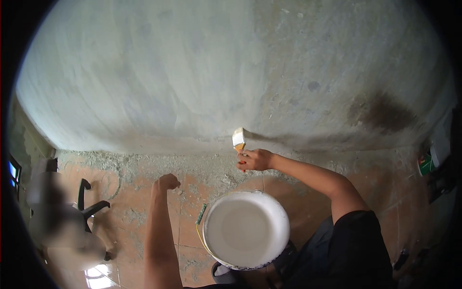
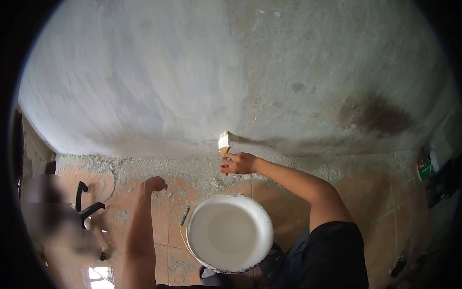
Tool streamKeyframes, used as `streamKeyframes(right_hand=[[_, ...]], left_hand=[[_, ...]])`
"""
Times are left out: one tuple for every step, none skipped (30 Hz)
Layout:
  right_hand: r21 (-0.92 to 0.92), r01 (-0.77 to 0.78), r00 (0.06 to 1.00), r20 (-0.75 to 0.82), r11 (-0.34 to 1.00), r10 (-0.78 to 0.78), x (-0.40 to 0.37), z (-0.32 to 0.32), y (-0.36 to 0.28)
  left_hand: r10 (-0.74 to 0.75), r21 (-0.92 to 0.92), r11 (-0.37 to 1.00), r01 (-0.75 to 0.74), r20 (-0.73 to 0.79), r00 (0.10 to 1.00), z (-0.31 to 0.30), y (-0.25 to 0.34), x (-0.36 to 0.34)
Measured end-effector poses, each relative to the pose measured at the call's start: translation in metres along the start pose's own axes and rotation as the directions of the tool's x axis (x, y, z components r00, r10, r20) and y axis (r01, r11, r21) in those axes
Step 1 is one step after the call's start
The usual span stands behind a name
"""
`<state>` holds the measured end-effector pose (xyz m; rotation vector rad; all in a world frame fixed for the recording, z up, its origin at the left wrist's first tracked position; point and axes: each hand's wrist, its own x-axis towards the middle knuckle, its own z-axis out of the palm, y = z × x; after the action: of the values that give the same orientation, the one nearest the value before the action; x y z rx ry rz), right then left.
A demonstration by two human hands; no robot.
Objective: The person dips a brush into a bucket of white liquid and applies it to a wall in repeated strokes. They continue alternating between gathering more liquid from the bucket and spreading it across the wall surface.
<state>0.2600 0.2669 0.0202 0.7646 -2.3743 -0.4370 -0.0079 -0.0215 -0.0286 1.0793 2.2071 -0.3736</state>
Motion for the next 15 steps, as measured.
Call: streamKeyframes(right_hand=[[0.084,-0.030,0.999,0.019,0.996,0.028,0.001,0.005,-0.005],[0.083,-0.043,0.999,0.016,0.996,0.042,0.002,0.009,-0.007],[0.120,-0.067,0.996,0.064,0.990,0.060,0.002,0.014,-0.009],[0.151,-0.094,0.991,0.112,0.984,0.077,0.000,0.019,-0.008],[0.161,-0.118,0.987,0.124,0.980,0.099,-0.002,0.025,-0.009],[0.151,-0.135,0.986,0.114,0.979,0.119,-0.003,0.029,-0.005],[0.149,-0.136,0.985,0.129,0.979,0.117,-0.003,0.034,-0.001],[0.151,-0.136,0.983,0.143,0.979,0.114,-0.002,0.039,0.001],[0.144,-0.148,0.983,0.133,0.979,0.129,0.006,0.035,0.003],[0.062,-0.094,0.993,0.080,0.994,0.089,0.014,0.032,0.008],[-0.015,-0.041,0.998,0.036,0.999,0.042,0.021,0.029,0.010],[-0.016,-0.040,0.999,0.034,0.999,0.040,0.028,0.028,0.015],[-0.095,-0.075,0.997,0.021,0.993,0.077,0.036,0.028,0.020],[-0.170,-0.106,0.994,0.008,0.980,0.109,0.041,0.027,0.026],[-0.158,-0.102,0.994,0.010,0.982,0.105,0.046,0.017,0.033]], left_hand=[[-0.049,-0.016,0.999,0.050,0.053,0.997,-0.004,0.004,-0.011],[-0.095,-0.029,0.995,0.098,0.105,0.990,-0.007,0.009,-0.017],[-0.094,-0.014,0.995,0.096,0.106,0.990,-0.004,0.005,-0.012],[0.045,0.189,0.980,-0.063,0.095,0.994,0.001,-0.003,-0.003],[0.181,0.386,0.898,-0.213,0.119,0.976,0.008,-0.010,0.006],[0.178,0.408,0.888,-0.212,0.120,0.977,0.006,-0.010,0.008],[0.225,0.417,0.875,-0.244,0.096,0.970,0.004,-0.010,0.009],[0.270,0.425,0.862,-0.277,0.077,0.960,0.005,-0.012,0.009],[0.152,0.296,0.942,-0.157,0.039,0.988,0.005,-0.007,0.013],[0.151,0.308,0.939,-0.154,0.032,0.988,0.000,-0.007,0.016],[0.187,0.321,0.928,-0.190,0.039,0.982,0.004,-0.004,0.019],[0.222,0.329,0.917,-0.225,0.046,0.974,0.000,0.005,0.013],[0.220,0.326,0.918,-0.225,0.052,0.974,0.000,0.006,0.015],[0.183,0.275,0.943,-0.187,0.038,0.982,0.000,0.007,0.017],[0.145,0.220,0.964,-0.148,0.029,0.989,0.003,0.007,0.021]])
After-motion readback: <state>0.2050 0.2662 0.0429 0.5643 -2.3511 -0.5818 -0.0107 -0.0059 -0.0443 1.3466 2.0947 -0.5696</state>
